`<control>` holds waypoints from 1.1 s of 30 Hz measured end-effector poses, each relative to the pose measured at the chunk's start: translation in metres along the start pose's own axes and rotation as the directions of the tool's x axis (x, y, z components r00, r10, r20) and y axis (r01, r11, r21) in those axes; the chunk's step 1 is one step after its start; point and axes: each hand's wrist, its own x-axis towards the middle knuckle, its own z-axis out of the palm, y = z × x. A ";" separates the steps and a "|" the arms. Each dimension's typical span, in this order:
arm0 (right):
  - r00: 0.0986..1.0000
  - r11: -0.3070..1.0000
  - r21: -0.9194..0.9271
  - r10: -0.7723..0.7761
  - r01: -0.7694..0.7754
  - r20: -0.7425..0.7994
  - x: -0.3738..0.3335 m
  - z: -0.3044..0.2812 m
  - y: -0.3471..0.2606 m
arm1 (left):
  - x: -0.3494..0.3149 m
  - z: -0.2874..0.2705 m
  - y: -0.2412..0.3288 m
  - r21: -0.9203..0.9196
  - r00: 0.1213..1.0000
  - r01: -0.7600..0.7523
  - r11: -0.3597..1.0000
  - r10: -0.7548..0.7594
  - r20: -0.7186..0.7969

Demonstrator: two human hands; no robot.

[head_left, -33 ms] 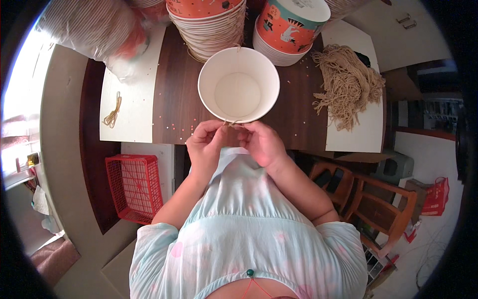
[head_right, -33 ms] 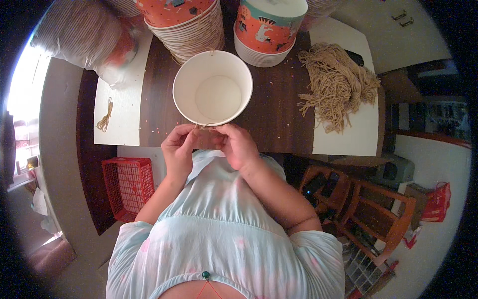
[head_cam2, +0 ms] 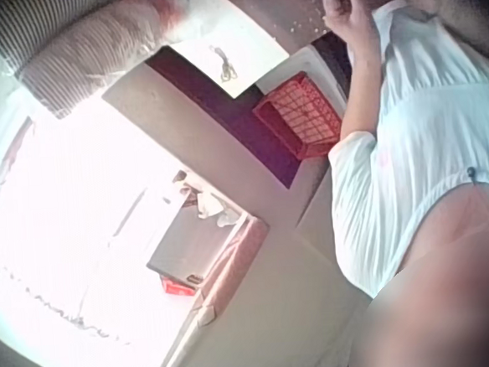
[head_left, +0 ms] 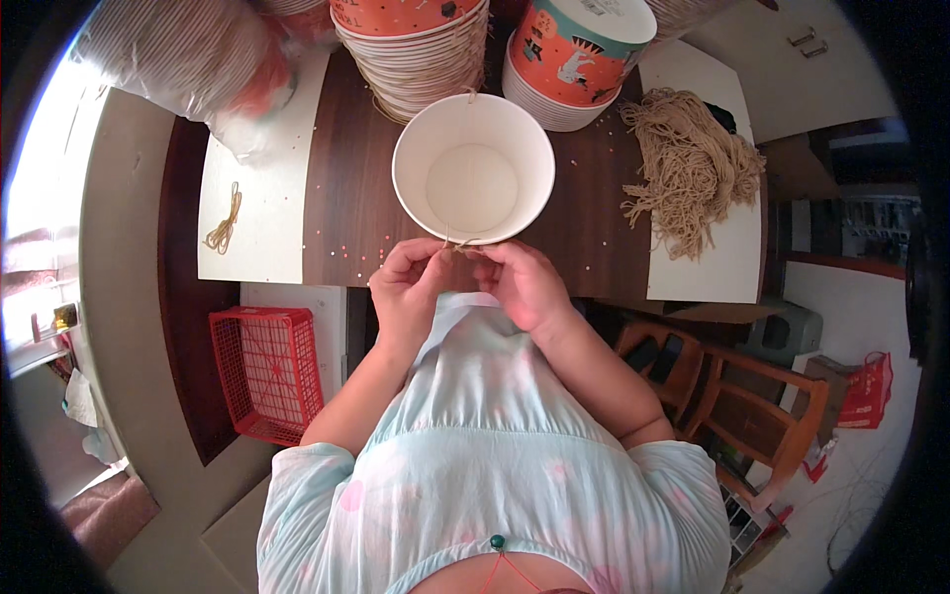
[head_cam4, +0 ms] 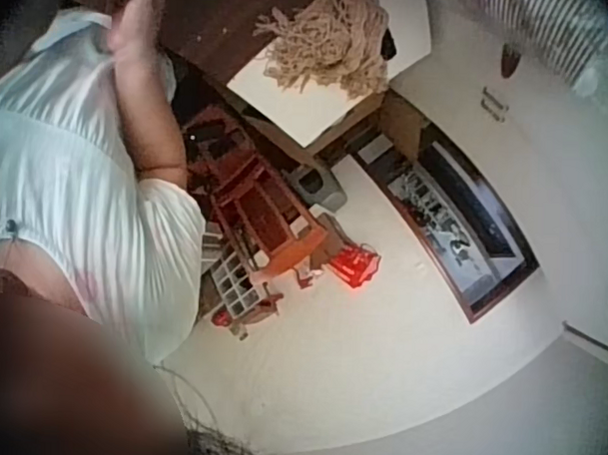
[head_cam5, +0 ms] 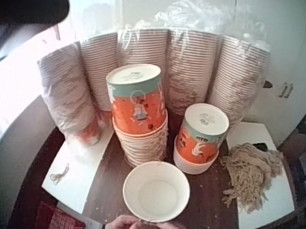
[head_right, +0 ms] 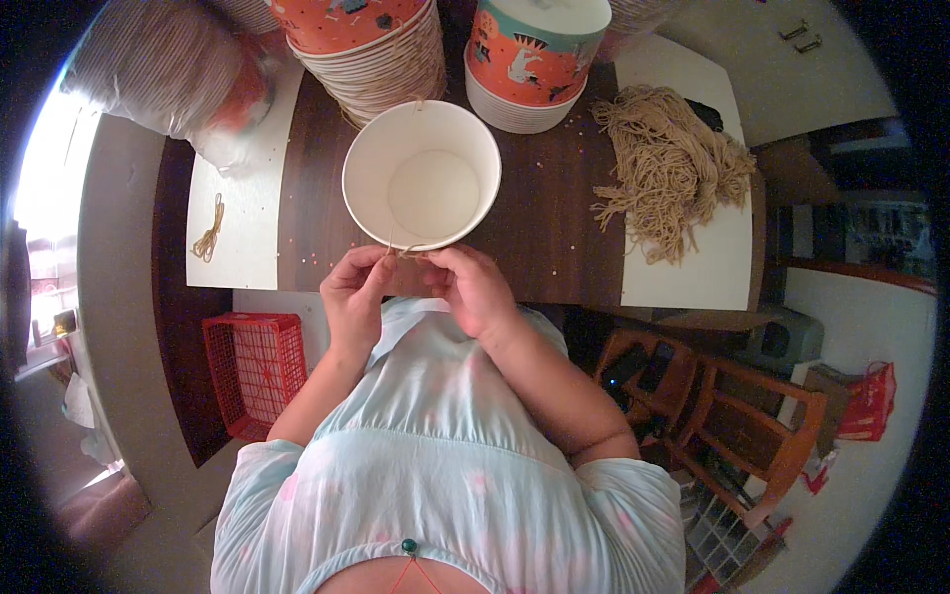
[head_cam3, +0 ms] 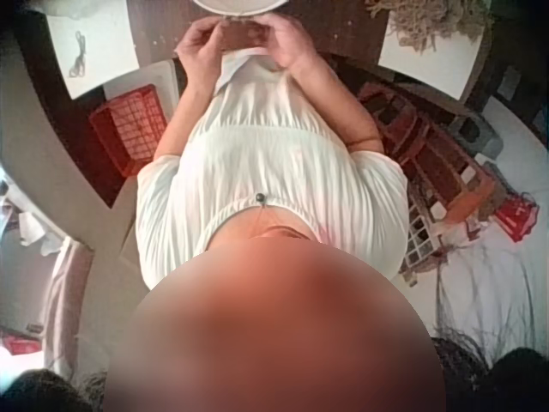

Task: Thread thin strings through the pre-drilled holes of paper buckets and tie knots to secure them as handles.

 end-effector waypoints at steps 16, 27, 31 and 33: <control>0.715 -0.074 -0.960 -0.653 0.268 0.250 -0.008 0.012 -0.014 | 0.001 0.003 0.005 -0.221 0.987 0.160 0.962 -0.148 0.071; 0.287 -0.428 -0.645 -0.645 0.633 0.709 -0.016 0.031 -0.014 | -0.006 0.009 0.040 -0.168 0.975 0.099 0.981 -0.062 0.214; 0.260 -0.473 -0.632 -0.635 0.613 0.727 -0.011 0.024 -0.019 | -0.009 0.000 0.055 -0.249 0.984 0.040 0.968 0.005 0.179; 0.286 -0.476 -0.658 -0.638 0.583 0.715 -0.010 0.021 -0.024 | -0.004 -0.003 0.064 -0.360 0.978 0.060 0.931 0.018 0.209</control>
